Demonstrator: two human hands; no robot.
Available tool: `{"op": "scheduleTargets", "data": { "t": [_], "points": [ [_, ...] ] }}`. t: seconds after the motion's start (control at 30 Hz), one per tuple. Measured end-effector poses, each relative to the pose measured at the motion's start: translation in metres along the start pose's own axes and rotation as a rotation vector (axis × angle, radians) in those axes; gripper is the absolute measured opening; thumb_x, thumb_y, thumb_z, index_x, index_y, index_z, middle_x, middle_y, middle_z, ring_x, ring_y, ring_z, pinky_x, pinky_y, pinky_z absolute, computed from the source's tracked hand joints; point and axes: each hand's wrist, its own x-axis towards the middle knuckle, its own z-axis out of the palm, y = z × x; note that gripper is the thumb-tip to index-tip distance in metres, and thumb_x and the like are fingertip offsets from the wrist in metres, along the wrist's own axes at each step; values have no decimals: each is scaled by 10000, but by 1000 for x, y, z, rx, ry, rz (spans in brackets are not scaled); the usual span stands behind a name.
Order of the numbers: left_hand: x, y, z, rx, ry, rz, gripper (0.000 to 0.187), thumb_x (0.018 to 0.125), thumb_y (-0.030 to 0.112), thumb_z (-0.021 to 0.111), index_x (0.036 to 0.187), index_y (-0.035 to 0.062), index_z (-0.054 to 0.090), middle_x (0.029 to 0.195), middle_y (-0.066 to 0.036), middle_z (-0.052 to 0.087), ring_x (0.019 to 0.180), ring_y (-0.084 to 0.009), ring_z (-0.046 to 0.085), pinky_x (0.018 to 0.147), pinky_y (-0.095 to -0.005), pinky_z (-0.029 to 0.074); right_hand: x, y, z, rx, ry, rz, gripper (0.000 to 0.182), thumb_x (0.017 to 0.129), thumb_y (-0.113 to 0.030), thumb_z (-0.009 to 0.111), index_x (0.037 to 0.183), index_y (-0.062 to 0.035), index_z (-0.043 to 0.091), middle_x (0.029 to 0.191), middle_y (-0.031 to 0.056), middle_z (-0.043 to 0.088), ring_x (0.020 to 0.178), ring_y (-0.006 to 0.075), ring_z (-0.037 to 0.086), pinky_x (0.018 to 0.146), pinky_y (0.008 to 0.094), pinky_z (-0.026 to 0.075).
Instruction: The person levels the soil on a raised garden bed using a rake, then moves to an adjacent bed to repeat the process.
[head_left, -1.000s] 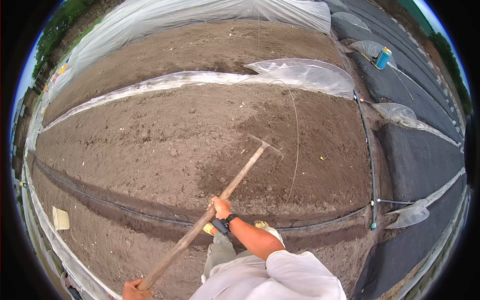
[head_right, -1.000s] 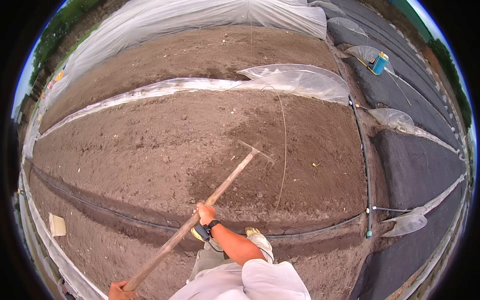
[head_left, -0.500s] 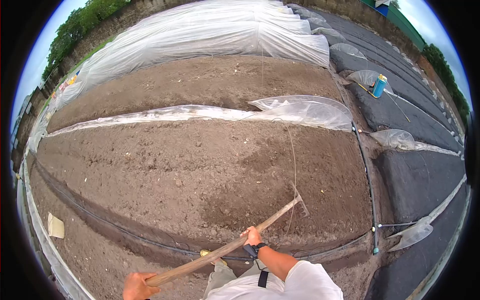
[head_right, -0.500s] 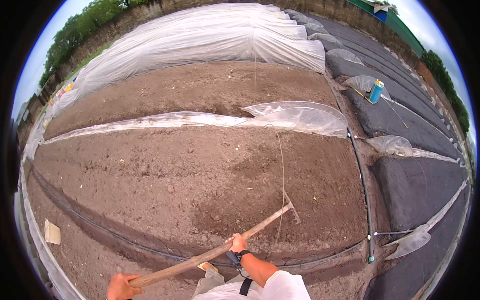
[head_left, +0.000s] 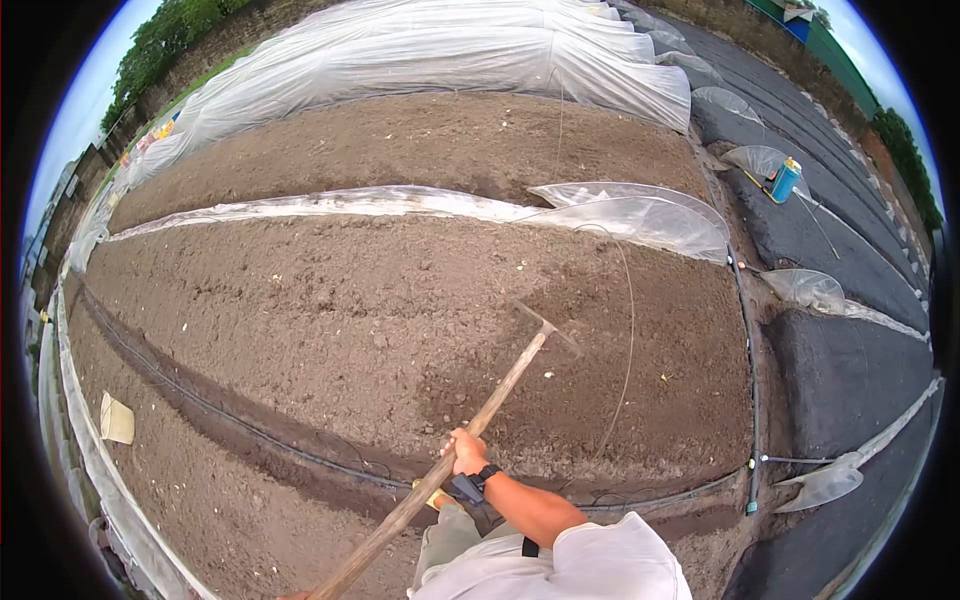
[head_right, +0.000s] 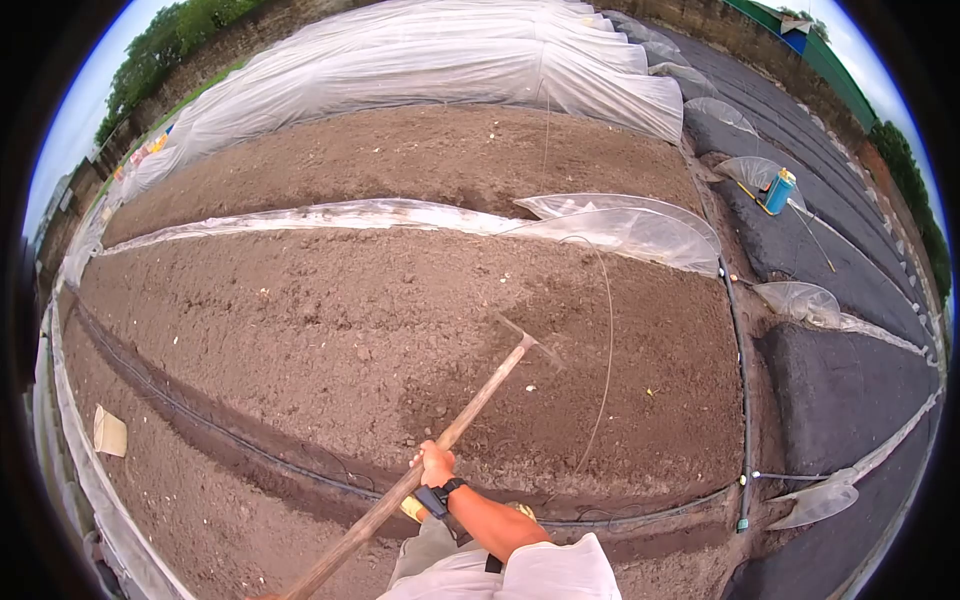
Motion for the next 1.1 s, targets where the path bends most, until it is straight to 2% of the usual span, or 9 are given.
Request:
{"op": "scheduleTargets", "data": {
  "t": [0.03,0.2,0.33,0.4,0.53,0.67,0.73,0.93,1.1],
  "points": [
    [37,-35,43,150,127,261,396,713,165,685,1077,20,631,812,-218,659,745,-353,641,668,-400,494,31,-23,-17,-18,-21,-65,124,768,-46,605,692,-6,516,568,96,498,438,215,510,398,375,467],
    [61,-16,81,76,42,300,421,587,197,744,981,66,672,800,-195,659,770,-341,656,704,-389,514,91,-92,-52,-158,117,-123,130,778,-54,595,691,-14,507,551,62,459,464,190,495,419,345,442],
    [23,-19,30,182,110,221,393,722,141,678,1093,21,627,827,-227,654,723,-344,635,660,-391,492,55,15,-32,-54,12,75,74,818,-61,584,786,-32,524,623,71,488,473,210,510,403,376,447],
    [8,-61,-18,255,78,184,393,730,72,661,1116,12,619,743,-180,626,616,-229,530,604,-343,465,10,76,-17,15,-38,180,152,832,-74,584,699,-56,513,590,52,487,499,208,523,455,380,490],
    [-40,-41,-85,253,65,3,415,712,47,663,1119,-10,605,762,-151,621,662,-219,548,633,-337,463,-57,119,-14,113,-76,417,97,829,-92,584,770,-51,519,631,68,499,495,223,531,465,411,514],
    [2,-17,-81,415,6,257,380,694,19,628,1073,-5,624,766,-164,623,677,-206,553,643,-349,465,-48,77,-71,323,-104,385,99,801,-60,586,737,-54,511,639,85,505,540,236,551,531,436,528],
    [52,11,-30,394,35,343,346,565,115,709,903,55,671,744,-190,645,736,-357,639,666,-365,503,-14,31,-119,354,109,257,131,770,-37,564,671,-68,483,611,75,486,517,233,521,505,433,504],
    [136,122,74,455,-14,802,316,552,68,669,869,72,679,758,-166,634,711,-376,600,651,-388,489,68,-79,-249,446,216,-111,157,786,-91,525,650,-77,448,577,69,441,525,220,478,534,407,469],
    [155,150,47,542,40,782,339,542,74,673,881,72,686,775,-163,640,742,-361,617,685,-375,495,73,-94,-211,468,231,-40,219,790,-115,500,595,-110,400,542,37,425,519,186,453,542,372,458]
  ]
}}
